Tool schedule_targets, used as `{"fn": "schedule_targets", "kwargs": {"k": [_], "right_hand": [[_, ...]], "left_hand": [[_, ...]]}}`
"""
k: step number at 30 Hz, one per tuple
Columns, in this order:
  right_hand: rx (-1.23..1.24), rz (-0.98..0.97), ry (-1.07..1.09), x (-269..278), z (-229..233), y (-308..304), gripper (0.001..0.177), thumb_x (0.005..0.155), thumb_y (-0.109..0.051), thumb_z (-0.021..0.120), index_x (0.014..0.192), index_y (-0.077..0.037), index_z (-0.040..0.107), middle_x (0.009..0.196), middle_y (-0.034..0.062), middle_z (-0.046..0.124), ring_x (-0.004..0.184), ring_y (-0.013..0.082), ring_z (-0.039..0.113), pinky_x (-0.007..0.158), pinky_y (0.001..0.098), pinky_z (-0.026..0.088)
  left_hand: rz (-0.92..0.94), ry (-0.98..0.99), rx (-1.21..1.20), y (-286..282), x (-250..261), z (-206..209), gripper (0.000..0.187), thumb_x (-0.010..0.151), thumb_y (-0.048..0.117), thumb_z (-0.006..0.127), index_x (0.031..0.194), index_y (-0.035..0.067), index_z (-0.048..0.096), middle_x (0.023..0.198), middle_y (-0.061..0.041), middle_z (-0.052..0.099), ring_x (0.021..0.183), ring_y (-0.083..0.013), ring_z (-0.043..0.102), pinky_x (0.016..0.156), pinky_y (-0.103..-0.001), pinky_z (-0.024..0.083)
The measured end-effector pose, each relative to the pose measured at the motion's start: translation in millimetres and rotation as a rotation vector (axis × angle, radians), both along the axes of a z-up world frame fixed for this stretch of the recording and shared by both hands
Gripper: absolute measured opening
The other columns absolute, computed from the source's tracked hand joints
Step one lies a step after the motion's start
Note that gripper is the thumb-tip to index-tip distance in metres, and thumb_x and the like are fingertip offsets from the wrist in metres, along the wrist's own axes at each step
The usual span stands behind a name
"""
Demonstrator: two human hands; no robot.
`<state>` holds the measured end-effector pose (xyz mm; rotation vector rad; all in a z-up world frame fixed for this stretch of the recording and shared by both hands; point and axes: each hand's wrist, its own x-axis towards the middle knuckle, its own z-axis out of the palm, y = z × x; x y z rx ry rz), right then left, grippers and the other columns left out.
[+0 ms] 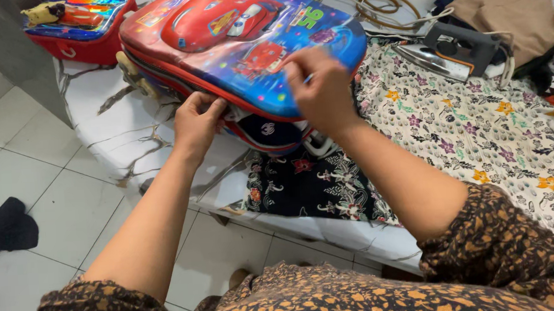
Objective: The person folds several small clothing items, including a pink top, grey shorts, and pink shorts, then places them into a red and blue backpack. The person closes the backpack and zips it shut.
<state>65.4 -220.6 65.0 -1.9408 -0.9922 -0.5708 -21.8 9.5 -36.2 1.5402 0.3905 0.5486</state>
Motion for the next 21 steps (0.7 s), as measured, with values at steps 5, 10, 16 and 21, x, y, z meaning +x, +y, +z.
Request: {"fn": "schedule_targets", "kwargs": {"k": [5,10,16,21], "right_hand": [[-0.648,0.028,0.317,-60.4,-8.2,43.9,0.033,0.097,-0.037,0.066,0.088,-0.007,0.078,0.087,0.0215,0.073,0.082,0.0366,0.072,0.080,0.0453,0.056],[-0.523,-0.122,0.305,-67.0,-32.6,55.0,0.049,0.093,-0.038,0.073,0.119,0.002,0.065,0.101,0.0281,0.072,0.093,0.0430,0.070,0.082,0.0501,0.055],[-0.073,0.166,0.788,-53.0,-50.9,67.3,0.057,0.086,-0.024,0.074,0.137,-0.006,0.055,0.108,0.0111,0.073,0.083,0.0164,0.071,0.060,0.0323,0.061],[-0.050,0.160,0.849,-45.3,-66.3,73.9,0.032,0.089,-0.018,0.080,0.111,0.001,0.067,0.087,0.0126,0.067,0.068,0.0135,0.060,0.058,0.0298,0.050]], "left_hand": [[0.081,0.080,0.104,3.1,0.3,7.1,0.029,0.093,0.024,0.079,0.101,0.003,0.060,0.084,-0.007,0.068,0.065,-0.0117,0.067,0.054,-0.027,0.054],[0.016,0.008,-0.089,6.0,4.6,-6.8,0.040,0.096,0.017,0.069,0.122,0.003,0.043,0.091,-0.012,0.074,0.072,-0.0131,0.071,0.060,-0.027,0.055],[-0.098,-0.062,-0.128,10.0,-6.0,-22.1,0.041,0.100,0.015,0.059,0.135,0.003,0.043,0.110,-0.010,0.074,0.084,-0.0117,0.065,0.072,-0.026,0.054],[-0.184,-0.032,-0.210,14.2,-14.5,-12.4,0.029,0.107,0.026,0.053,0.129,0.007,0.050,0.109,-0.003,0.068,0.090,-0.0087,0.065,0.076,-0.026,0.053]]}}
